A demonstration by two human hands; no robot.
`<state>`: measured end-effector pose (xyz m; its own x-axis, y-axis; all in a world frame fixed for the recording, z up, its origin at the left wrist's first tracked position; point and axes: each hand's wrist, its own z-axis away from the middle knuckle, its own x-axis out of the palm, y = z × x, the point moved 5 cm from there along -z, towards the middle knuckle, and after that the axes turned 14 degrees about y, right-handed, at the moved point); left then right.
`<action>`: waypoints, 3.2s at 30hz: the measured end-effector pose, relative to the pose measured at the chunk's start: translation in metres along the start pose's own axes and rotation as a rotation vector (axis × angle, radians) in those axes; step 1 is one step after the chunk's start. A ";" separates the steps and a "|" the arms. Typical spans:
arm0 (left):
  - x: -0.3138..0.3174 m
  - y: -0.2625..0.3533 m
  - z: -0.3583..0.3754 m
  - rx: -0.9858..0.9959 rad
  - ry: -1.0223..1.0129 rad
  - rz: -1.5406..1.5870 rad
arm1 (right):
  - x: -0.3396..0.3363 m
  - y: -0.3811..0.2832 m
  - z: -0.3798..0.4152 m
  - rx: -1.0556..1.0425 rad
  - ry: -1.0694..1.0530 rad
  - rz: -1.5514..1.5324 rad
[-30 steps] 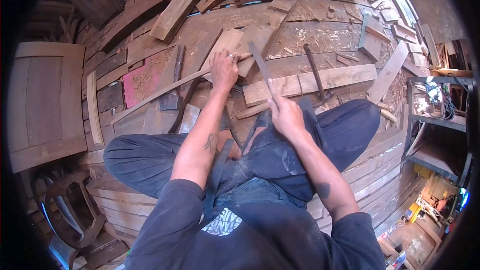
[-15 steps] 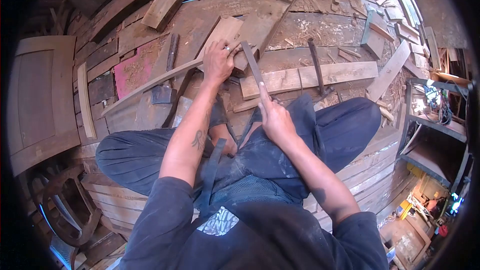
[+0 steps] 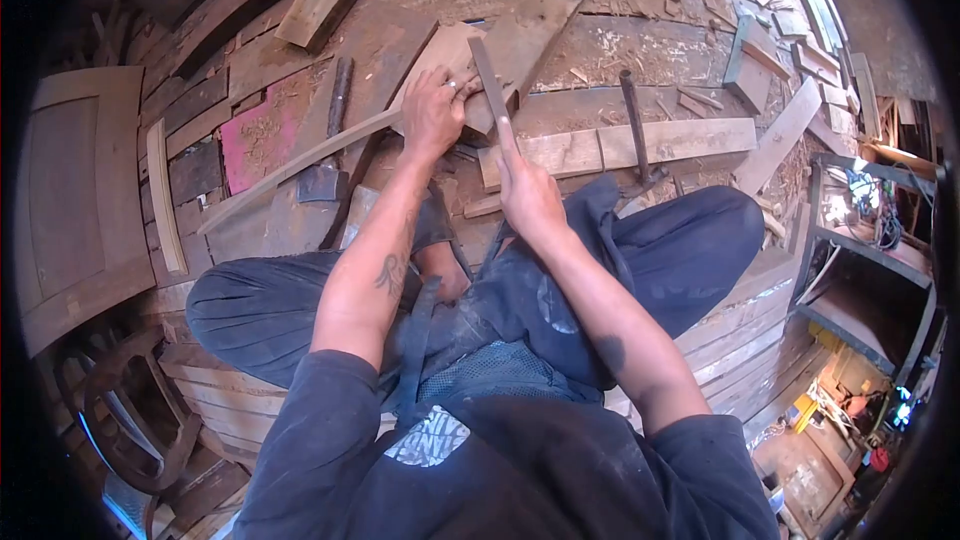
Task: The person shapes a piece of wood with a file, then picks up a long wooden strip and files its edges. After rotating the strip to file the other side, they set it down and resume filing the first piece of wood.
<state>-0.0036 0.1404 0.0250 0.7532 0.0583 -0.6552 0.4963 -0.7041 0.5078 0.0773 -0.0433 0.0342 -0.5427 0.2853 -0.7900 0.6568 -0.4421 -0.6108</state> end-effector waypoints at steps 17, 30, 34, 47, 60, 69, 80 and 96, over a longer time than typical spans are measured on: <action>-0.004 -0.001 -0.001 -0.032 -0.013 -0.012 | -0.009 -0.008 0.026 0.049 -0.045 0.052; 0.002 -0.006 -0.002 -0.081 -0.026 0.044 | -0.009 -0.014 -0.021 0.035 -0.035 0.148; 0.004 -0.004 -0.004 -0.075 -0.029 0.026 | -0.022 -0.004 0.029 0.010 -0.052 0.118; 0.003 -0.008 0.000 -0.063 -0.016 0.005 | -0.021 -0.011 0.009 -0.010 -0.034 0.084; 0.006 -0.007 0.001 -0.049 -0.032 0.023 | -0.012 -0.008 -0.013 0.011 -0.009 0.125; 0.003 -0.001 -0.005 -0.049 -0.011 0.028 | -0.016 -0.007 -0.014 -0.010 0.039 0.096; 0.001 -0.002 -0.002 -0.057 -0.023 -0.011 | -0.030 -0.009 -0.012 0.012 -0.048 0.138; -0.009 0.007 -0.005 0.050 -0.001 -0.006 | -0.092 -0.006 -0.014 0.010 0.096 0.058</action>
<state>-0.0047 0.1386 0.0367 0.7499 0.0620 -0.6586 0.4785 -0.7383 0.4754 0.1304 -0.0547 0.1098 -0.4508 0.3390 -0.8258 0.6803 -0.4684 -0.5637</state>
